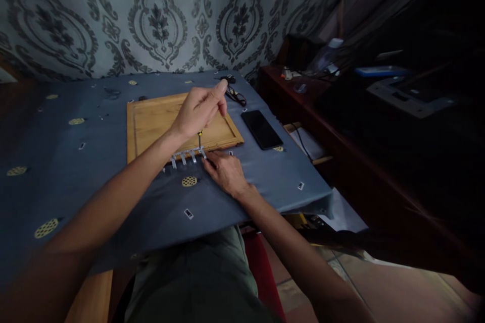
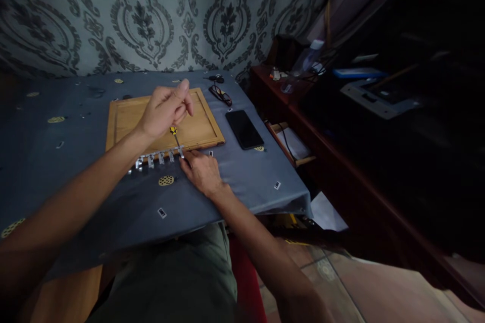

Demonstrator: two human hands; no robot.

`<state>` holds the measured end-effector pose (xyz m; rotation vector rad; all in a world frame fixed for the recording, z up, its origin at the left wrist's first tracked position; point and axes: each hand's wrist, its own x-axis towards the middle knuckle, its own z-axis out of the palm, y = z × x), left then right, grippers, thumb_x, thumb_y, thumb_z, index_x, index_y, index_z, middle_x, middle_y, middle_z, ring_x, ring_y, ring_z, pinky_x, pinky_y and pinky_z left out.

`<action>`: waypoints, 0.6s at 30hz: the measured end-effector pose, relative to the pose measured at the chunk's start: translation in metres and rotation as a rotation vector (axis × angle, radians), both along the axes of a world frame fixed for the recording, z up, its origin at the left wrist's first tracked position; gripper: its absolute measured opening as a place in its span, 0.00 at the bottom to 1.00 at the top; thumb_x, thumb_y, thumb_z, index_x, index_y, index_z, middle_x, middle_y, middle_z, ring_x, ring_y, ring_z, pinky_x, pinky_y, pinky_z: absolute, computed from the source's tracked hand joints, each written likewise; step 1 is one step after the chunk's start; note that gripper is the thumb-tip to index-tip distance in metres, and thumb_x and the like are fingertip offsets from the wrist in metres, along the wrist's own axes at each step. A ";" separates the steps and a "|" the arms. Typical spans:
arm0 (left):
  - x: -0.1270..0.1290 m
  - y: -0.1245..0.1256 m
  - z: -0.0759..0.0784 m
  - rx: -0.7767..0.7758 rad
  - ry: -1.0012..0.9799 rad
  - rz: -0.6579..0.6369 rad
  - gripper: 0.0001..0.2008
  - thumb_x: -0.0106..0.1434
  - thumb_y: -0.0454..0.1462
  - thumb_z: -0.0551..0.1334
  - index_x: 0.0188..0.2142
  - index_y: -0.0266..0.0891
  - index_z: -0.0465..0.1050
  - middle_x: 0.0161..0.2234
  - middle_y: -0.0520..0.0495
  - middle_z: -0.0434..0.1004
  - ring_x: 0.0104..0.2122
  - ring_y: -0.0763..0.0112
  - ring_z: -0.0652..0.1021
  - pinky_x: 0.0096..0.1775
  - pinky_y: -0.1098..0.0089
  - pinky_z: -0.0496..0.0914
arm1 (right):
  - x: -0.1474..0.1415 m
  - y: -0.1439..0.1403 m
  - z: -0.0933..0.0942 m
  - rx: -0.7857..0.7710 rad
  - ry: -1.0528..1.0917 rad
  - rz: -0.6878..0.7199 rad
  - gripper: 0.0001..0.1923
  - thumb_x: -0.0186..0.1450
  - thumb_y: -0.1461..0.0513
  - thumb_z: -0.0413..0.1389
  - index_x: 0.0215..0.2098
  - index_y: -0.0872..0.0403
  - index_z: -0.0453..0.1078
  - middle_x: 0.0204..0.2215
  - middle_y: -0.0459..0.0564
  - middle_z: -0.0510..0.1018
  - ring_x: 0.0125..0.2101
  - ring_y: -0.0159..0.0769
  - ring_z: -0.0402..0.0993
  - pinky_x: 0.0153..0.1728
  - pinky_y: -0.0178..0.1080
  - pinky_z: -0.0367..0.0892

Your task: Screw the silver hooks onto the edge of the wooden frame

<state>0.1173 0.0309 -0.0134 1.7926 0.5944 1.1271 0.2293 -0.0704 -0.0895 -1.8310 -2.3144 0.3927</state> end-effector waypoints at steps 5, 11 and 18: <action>-0.005 0.000 0.002 0.044 0.043 0.000 0.31 0.69 0.62 0.51 0.23 0.41 0.70 0.12 0.57 0.53 0.14 0.77 0.57 0.19 0.70 0.54 | 0.000 0.000 0.001 0.000 -0.004 -0.001 0.21 0.78 0.55 0.45 0.62 0.48 0.72 0.53 0.52 0.83 0.49 0.41 0.81 0.43 0.36 0.68; -0.004 -0.011 -0.003 0.338 0.179 0.422 0.20 0.73 0.50 0.56 0.29 0.41 0.69 0.21 0.54 0.63 0.23 0.75 0.66 0.30 0.69 0.60 | 0.000 -0.001 0.003 -0.008 0.003 0.012 0.20 0.78 0.56 0.45 0.61 0.50 0.73 0.52 0.53 0.83 0.50 0.42 0.80 0.44 0.36 0.68; 0.007 -0.011 -0.005 0.155 0.012 0.295 0.32 0.68 0.63 0.51 0.25 0.41 0.69 0.19 0.53 0.61 0.23 0.75 0.66 0.27 0.69 0.60 | 0.000 -0.002 0.003 -0.002 0.006 0.009 0.20 0.78 0.56 0.46 0.61 0.50 0.73 0.51 0.53 0.83 0.50 0.41 0.80 0.43 0.35 0.67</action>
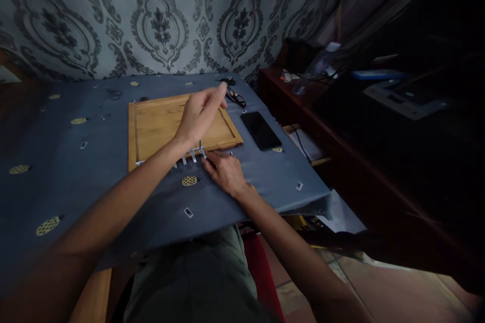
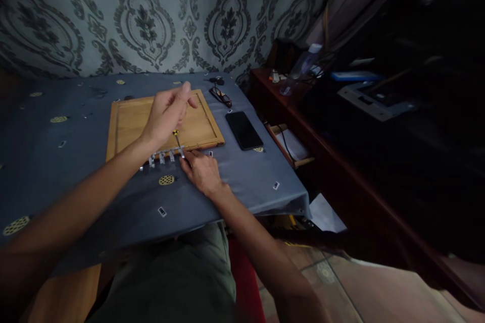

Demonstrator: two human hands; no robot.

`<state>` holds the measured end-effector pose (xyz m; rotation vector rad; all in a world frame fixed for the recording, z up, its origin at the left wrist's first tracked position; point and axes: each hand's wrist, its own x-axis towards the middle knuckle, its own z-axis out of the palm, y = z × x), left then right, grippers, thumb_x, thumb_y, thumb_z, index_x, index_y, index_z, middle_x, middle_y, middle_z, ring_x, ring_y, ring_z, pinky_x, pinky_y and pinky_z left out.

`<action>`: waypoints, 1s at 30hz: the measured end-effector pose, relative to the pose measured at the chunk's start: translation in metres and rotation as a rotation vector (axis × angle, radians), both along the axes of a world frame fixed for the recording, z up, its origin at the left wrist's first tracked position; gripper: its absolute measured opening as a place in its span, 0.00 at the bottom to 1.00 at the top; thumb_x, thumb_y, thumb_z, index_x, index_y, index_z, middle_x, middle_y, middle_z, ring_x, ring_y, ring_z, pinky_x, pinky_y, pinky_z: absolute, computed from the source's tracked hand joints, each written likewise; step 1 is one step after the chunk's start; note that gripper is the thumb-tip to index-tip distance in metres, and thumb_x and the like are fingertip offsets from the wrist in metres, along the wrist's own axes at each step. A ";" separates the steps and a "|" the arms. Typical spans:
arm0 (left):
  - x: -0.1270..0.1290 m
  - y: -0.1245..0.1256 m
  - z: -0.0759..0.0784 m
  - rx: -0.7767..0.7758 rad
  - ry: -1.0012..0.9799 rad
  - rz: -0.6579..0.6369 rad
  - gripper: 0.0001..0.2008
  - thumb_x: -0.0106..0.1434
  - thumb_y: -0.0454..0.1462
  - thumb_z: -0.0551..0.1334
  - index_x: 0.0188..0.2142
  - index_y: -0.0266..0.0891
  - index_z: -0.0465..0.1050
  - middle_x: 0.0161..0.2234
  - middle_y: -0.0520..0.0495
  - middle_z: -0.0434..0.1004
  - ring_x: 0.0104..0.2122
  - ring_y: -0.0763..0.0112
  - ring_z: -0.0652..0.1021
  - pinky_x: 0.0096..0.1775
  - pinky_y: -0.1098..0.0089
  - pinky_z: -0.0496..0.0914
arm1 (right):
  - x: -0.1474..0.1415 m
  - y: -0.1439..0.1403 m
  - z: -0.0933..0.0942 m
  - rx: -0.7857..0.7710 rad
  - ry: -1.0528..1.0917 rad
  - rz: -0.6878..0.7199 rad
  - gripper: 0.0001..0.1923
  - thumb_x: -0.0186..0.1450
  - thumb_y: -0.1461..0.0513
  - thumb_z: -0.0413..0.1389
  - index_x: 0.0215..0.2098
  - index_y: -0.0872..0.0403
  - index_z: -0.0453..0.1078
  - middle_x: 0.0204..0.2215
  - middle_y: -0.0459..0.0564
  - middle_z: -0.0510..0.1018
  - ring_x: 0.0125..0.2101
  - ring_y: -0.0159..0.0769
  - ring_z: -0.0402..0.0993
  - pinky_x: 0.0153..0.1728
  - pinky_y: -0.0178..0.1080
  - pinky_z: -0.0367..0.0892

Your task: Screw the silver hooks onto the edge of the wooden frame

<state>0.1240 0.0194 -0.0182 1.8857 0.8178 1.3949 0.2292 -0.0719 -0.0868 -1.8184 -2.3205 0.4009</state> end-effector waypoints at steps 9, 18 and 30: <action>0.001 0.009 -0.002 -0.100 -0.047 -0.050 0.33 0.68 0.63 0.51 0.21 0.43 0.69 0.12 0.55 0.53 0.16 0.76 0.60 0.20 0.68 0.55 | 0.000 0.001 0.000 -0.008 -0.011 0.002 0.21 0.78 0.56 0.45 0.62 0.49 0.72 0.51 0.53 0.83 0.48 0.42 0.81 0.42 0.37 0.68; -0.003 0.009 0.001 -0.203 -0.044 -0.316 0.32 0.68 0.63 0.52 0.21 0.42 0.68 0.10 0.57 0.50 0.12 0.79 0.53 0.17 0.69 0.50 | 0.000 0.001 0.000 -0.014 -0.009 -0.006 0.21 0.78 0.56 0.45 0.61 0.50 0.73 0.52 0.53 0.83 0.49 0.42 0.81 0.43 0.37 0.68; -0.006 -0.005 0.002 0.127 0.138 0.066 0.18 0.73 0.49 0.56 0.31 0.42 0.71 0.23 0.52 0.67 0.26 0.73 0.69 0.31 0.69 0.61 | 0.001 0.000 -0.002 0.013 0.016 0.010 0.21 0.78 0.56 0.45 0.62 0.50 0.72 0.52 0.53 0.83 0.50 0.41 0.80 0.45 0.36 0.68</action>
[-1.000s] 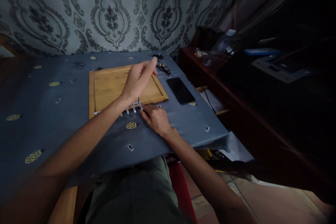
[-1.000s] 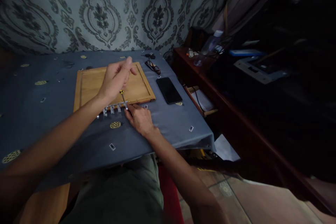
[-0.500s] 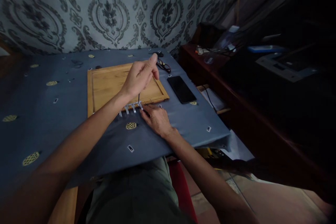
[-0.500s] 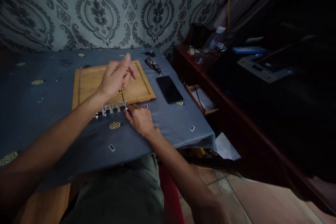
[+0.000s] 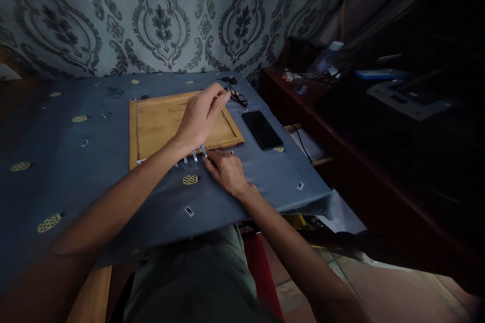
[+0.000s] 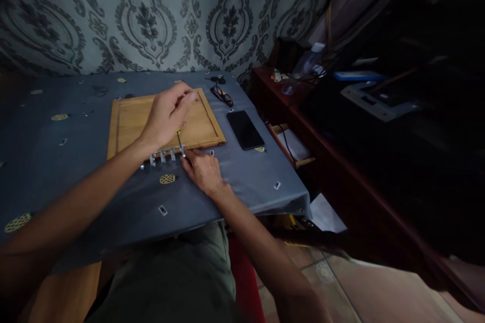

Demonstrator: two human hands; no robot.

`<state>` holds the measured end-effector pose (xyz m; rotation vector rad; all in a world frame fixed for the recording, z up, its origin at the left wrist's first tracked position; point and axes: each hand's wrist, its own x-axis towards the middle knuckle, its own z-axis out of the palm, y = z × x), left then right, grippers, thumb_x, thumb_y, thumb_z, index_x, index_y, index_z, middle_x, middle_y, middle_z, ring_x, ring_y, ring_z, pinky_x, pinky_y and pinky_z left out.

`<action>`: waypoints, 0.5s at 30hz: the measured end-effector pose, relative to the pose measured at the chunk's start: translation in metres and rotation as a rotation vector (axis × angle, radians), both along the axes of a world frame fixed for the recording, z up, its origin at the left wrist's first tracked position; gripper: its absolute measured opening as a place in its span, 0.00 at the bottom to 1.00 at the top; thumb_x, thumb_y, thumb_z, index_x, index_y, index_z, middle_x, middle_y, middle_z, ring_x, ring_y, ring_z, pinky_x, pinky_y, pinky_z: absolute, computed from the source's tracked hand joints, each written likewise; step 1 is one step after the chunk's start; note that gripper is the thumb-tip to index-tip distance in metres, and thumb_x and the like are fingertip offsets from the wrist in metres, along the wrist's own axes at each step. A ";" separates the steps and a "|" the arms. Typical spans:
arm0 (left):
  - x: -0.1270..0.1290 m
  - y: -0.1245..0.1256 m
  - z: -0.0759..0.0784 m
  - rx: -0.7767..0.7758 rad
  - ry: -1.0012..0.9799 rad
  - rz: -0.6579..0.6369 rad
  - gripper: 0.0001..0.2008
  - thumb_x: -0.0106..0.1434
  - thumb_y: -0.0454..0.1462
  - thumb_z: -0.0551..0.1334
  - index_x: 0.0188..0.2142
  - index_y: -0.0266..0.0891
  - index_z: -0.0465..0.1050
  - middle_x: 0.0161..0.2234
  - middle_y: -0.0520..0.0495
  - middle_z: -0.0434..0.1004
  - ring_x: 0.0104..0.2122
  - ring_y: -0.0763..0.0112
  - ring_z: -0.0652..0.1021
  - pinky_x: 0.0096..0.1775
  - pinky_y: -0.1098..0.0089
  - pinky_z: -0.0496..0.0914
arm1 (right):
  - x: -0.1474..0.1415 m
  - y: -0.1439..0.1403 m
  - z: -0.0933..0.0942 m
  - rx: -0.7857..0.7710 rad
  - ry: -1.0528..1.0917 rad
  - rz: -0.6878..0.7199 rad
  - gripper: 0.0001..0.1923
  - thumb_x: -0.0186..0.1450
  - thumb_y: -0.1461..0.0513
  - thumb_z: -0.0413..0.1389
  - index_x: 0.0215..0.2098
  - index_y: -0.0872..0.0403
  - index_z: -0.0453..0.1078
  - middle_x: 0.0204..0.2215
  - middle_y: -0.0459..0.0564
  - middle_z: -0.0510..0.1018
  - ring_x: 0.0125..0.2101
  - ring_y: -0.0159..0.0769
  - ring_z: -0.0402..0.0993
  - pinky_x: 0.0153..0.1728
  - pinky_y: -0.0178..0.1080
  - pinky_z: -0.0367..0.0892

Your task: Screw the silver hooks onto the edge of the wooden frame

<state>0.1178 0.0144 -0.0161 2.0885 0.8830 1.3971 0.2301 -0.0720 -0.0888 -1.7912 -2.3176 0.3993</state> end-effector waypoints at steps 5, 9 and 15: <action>0.007 0.001 0.002 -0.190 -0.169 -0.119 0.33 0.66 0.65 0.53 0.21 0.41 0.69 0.17 0.53 0.56 0.21 0.76 0.63 0.23 0.70 0.56 | 0.000 0.000 0.000 -0.005 -0.009 -0.014 0.21 0.78 0.56 0.45 0.62 0.50 0.73 0.52 0.53 0.83 0.50 0.41 0.80 0.45 0.36 0.68; 0.006 0.009 0.000 -0.255 -0.206 -0.115 0.34 0.65 0.65 0.53 0.20 0.41 0.70 0.13 0.55 0.51 0.16 0.77 0.60 0.20 0.70 0.53 | -0.001 0.000 0.001 -0.009 -0.018 -0.021 0.20 0.78 0.56 0.45 0.61 0.49 0.73 0.52 0.53 0.83 0.50 0.41 0.80 0.44 0.36 0.68; 0.005 0.018 -0.006 -0.269 -0.224 -0.159 0.35 0.66 0.65 0.51 0.19 0.41 0.69 0.10 0.56 0.50 0.13 0.79 0.56 0.18 0.70 0.52 | -0.001 0.001 0.000 -0.005 -0.019 -0.010 0.20 0.78 0.56 0.45 0.60 0.50 0.74 0.51 0.53 0.84 0.49 0.41 0.81 0.44 0.36 0.68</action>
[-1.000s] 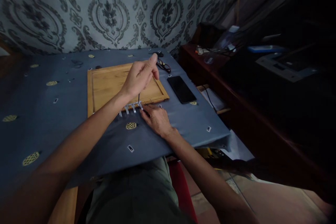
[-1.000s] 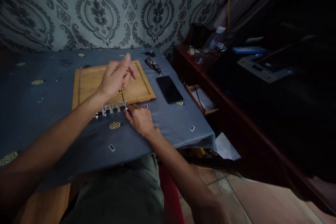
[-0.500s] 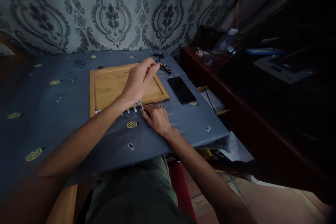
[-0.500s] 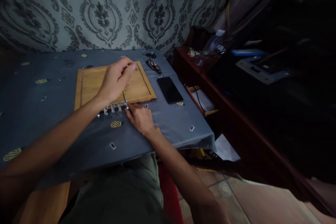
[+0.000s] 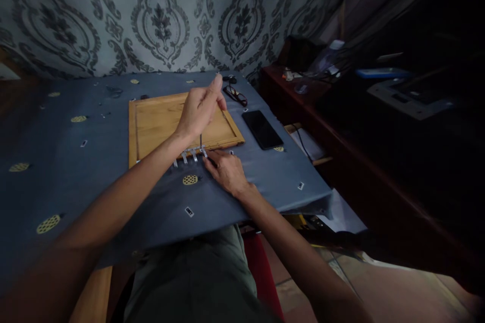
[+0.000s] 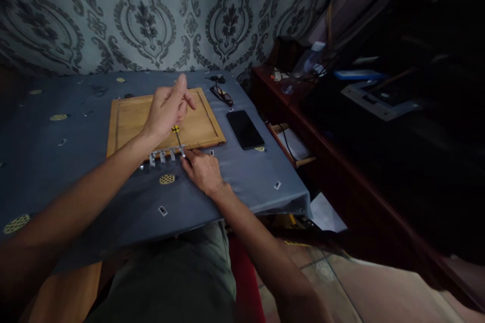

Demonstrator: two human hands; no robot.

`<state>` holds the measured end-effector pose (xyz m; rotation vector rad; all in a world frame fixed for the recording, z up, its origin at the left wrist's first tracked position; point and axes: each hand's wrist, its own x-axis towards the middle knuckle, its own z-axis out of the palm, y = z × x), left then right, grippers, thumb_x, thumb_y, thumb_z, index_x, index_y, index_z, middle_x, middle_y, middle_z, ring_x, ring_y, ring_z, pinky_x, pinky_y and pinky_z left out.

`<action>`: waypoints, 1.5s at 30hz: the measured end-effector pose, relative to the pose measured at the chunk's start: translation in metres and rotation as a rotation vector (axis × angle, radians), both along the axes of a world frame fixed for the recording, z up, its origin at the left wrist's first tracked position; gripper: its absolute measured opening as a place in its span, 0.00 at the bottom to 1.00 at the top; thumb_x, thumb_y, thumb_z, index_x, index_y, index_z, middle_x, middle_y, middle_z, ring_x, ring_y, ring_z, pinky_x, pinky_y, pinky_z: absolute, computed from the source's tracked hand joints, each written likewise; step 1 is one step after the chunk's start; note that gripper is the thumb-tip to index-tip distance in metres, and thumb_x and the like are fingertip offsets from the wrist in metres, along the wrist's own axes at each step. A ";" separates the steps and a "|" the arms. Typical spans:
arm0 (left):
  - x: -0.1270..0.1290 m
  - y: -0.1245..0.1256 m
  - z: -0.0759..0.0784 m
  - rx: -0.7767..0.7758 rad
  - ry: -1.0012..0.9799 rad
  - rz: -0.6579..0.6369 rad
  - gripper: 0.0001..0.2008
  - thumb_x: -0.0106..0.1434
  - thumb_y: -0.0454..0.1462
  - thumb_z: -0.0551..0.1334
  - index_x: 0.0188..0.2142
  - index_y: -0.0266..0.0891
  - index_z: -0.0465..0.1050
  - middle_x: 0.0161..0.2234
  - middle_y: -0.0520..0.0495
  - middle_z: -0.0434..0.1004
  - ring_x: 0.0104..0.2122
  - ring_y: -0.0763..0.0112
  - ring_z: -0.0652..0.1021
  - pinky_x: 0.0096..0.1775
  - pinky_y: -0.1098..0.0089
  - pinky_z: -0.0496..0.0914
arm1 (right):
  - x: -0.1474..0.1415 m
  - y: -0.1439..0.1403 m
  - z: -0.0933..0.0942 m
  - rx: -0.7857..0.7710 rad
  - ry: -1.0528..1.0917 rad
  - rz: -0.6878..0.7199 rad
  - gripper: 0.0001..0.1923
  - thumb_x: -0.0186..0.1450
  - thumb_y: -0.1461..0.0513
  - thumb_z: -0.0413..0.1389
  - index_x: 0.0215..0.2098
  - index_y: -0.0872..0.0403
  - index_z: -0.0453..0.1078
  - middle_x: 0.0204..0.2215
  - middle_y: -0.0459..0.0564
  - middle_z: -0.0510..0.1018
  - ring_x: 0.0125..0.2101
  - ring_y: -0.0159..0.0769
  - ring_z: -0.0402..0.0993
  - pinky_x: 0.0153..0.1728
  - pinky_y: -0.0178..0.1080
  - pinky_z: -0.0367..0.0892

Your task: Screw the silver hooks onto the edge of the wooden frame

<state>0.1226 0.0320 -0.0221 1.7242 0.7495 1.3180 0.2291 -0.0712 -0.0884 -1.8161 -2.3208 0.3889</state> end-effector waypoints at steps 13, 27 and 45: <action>-0.013 -0.001 0.004 0.068 0.130 -0.077 0.28 0.70 0.59 0.53 0.25 0.42 0.70 0.15 0.55 0.56 0.17 0.77 0.59 0.22 0.70 0.57 | 0.000 0.000 -0.001 0.001 0.001 -0.005 0.19 0.78 0.56 0.46 0.59 0.50 0.74 0.51 0.53 0.84 0.50 0.42 0.81 0.44 0.36 0.68; -0.002 -0.009 0.001 0.076 0.045 0.020 0.32 0.65 0.65 0.54 0.23 0.41 0.70 0.14 0.56 0.54 0.16 0.77 0.60 0.20 0.70 0.53 | 0.000 -0.001 0.001 -0.006 0.003 -0.003 0.20 0.78 0.57 0.46 0.62 0.50 0.72 0.53 0.53 0.83 0.50 0.42 0.80 0.45 0.36 0.68; -0.008 0.005 0.000 -0.133 -0.023 -0.292 0.31 0.67 0.62 0.55 0.24 0.40 0.70 0.12 0.60 0.50 0.12 0.81 0.52 0.15 0.73 0.49 | 0.000 0.000 0.000 -0.001 -0.022 0.002 0.20 0.78 0.56 0.45 0.59 0.51 0.74 0.51 0.54 0.83 0.49 0.42 0.80 0.42 0.36 0.68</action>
